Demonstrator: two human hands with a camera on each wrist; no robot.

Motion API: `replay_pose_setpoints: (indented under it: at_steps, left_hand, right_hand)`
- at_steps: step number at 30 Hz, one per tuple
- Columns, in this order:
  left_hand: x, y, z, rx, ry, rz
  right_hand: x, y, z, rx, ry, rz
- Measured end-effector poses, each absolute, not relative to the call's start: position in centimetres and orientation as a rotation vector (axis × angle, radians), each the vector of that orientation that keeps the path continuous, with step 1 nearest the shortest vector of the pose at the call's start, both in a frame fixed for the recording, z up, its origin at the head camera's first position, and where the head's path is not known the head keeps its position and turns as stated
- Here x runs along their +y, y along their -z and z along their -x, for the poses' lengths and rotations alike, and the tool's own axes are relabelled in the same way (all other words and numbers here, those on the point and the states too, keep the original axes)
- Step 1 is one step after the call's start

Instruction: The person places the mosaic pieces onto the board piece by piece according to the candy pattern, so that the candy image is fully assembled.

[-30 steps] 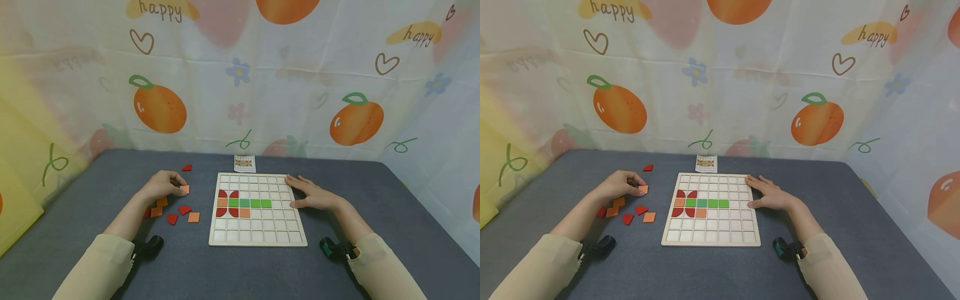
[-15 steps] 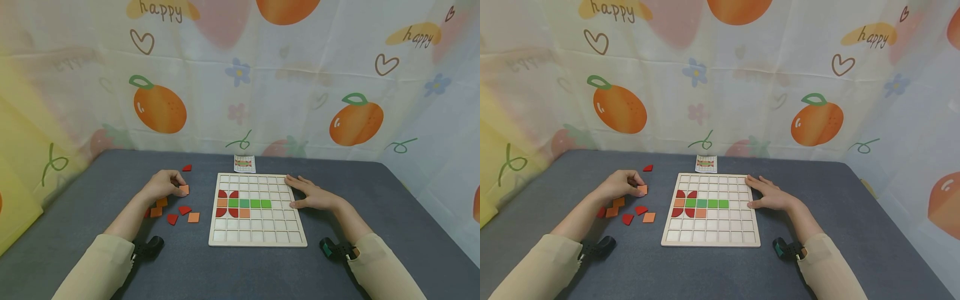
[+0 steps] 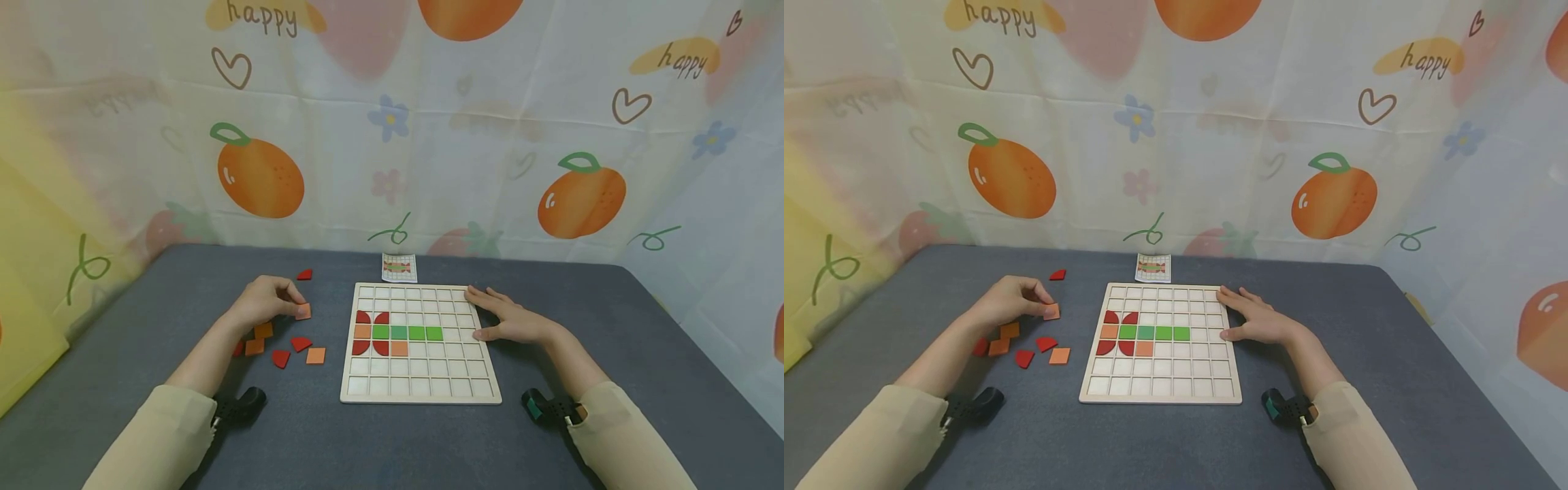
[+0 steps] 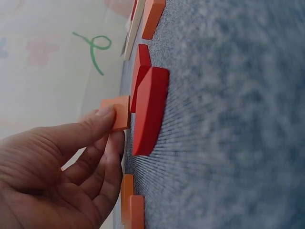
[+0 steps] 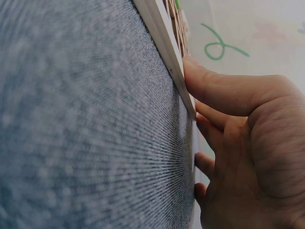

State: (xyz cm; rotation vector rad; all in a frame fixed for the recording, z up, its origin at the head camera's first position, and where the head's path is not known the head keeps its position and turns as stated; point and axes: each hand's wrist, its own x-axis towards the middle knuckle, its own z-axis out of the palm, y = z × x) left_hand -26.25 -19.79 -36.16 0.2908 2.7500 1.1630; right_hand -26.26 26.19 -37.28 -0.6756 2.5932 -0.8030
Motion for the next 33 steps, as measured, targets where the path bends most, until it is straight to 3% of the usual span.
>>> replay_pose_setpoints:
  at_steps: [8,33]
  left_hand:
    - [-19.3,36.0,26.5,2.711,-1.198,-0.236]
    - [-12.3,35.7,25.1,2.558,-1.285,-0.474]
  right_hand:
    - [26.2,37.2,26.2,2.593,0.803,0.673]
    - [26.1,37.2,26.2,2.596,0.796,0.648]
